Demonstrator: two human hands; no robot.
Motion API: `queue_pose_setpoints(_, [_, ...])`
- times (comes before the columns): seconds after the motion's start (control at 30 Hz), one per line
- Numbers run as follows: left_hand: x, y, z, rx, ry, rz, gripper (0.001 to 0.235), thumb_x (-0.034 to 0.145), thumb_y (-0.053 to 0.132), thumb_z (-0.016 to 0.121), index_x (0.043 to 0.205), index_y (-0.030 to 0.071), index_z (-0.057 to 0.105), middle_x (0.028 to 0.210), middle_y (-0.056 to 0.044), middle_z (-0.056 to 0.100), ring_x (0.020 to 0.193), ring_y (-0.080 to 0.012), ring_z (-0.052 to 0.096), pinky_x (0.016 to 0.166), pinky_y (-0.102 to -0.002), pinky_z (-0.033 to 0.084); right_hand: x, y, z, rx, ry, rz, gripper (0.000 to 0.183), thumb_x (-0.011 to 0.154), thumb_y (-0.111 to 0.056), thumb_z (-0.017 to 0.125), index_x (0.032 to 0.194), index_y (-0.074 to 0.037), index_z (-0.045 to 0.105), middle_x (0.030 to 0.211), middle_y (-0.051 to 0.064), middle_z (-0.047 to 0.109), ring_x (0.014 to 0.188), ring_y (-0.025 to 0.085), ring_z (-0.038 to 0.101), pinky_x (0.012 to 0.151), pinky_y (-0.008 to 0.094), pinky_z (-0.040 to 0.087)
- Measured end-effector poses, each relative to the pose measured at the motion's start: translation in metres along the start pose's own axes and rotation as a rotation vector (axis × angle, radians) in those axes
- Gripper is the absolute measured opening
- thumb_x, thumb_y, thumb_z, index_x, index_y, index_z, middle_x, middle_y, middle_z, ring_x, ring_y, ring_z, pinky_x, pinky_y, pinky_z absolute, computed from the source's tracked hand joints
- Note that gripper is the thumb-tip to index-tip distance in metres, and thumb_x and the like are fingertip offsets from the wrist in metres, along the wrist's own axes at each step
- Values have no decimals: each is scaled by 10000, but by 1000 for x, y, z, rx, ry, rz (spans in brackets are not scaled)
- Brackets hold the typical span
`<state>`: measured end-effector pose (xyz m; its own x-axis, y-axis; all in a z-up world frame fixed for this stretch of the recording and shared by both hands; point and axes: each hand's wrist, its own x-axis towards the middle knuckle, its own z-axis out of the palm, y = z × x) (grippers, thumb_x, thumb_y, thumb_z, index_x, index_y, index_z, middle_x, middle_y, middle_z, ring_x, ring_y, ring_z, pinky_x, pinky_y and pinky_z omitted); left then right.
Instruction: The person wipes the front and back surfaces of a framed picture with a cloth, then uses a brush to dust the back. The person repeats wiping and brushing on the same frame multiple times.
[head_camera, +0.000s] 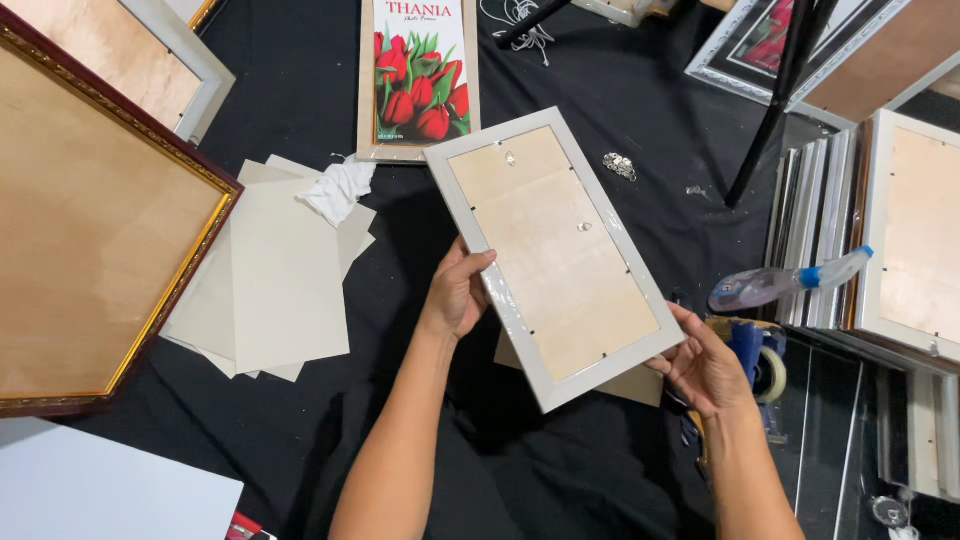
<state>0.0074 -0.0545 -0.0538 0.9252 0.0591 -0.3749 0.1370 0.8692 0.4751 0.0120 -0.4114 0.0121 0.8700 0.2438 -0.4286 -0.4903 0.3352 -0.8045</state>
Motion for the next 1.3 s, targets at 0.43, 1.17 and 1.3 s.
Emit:
queue_pose_setpoints(0.43, [-25, -3, 6, 185, 35, -19, 636, 841, 81, 756, 1426, 259, 581, 1291, -117, 707, 1136, -312, 703, 977, -519, 572, -17, 31, 51, -258, 201, 76, 454, 938, -114, 679, 1376, -12, 621, 1118, 219, 730, 923, 343, 747, 767, 482, 617])
queue_pose_setpoints(1.17, [-98, -27, 49, 557, 241, 443, 573, 929, 6, 714, 1432, 155, 484, 1299, -145, 634, 1141, -232, 639, 964, -484, 567, -60, 63, -96, -1837, 472, 434, 376, 971, -194, 554, 1250, 4, 711, 1083, 267, 739, 1051, 454, 724, 877, 573, 581])
queue_pose_setpoints(1.3, [-94, -34, 46, 569, 228, 456, 629, 951, 8, 701, 1505, 154, 441, 1414, -147, 584, 1268, -253, 590, 1070, -498, 509, -89, 14, -20, -1790, 448, 606, 466, 984, -286, 538, 1239, 57, 722, 1186, 296, 727, 1191, 461, 672, 984, 595, 517])
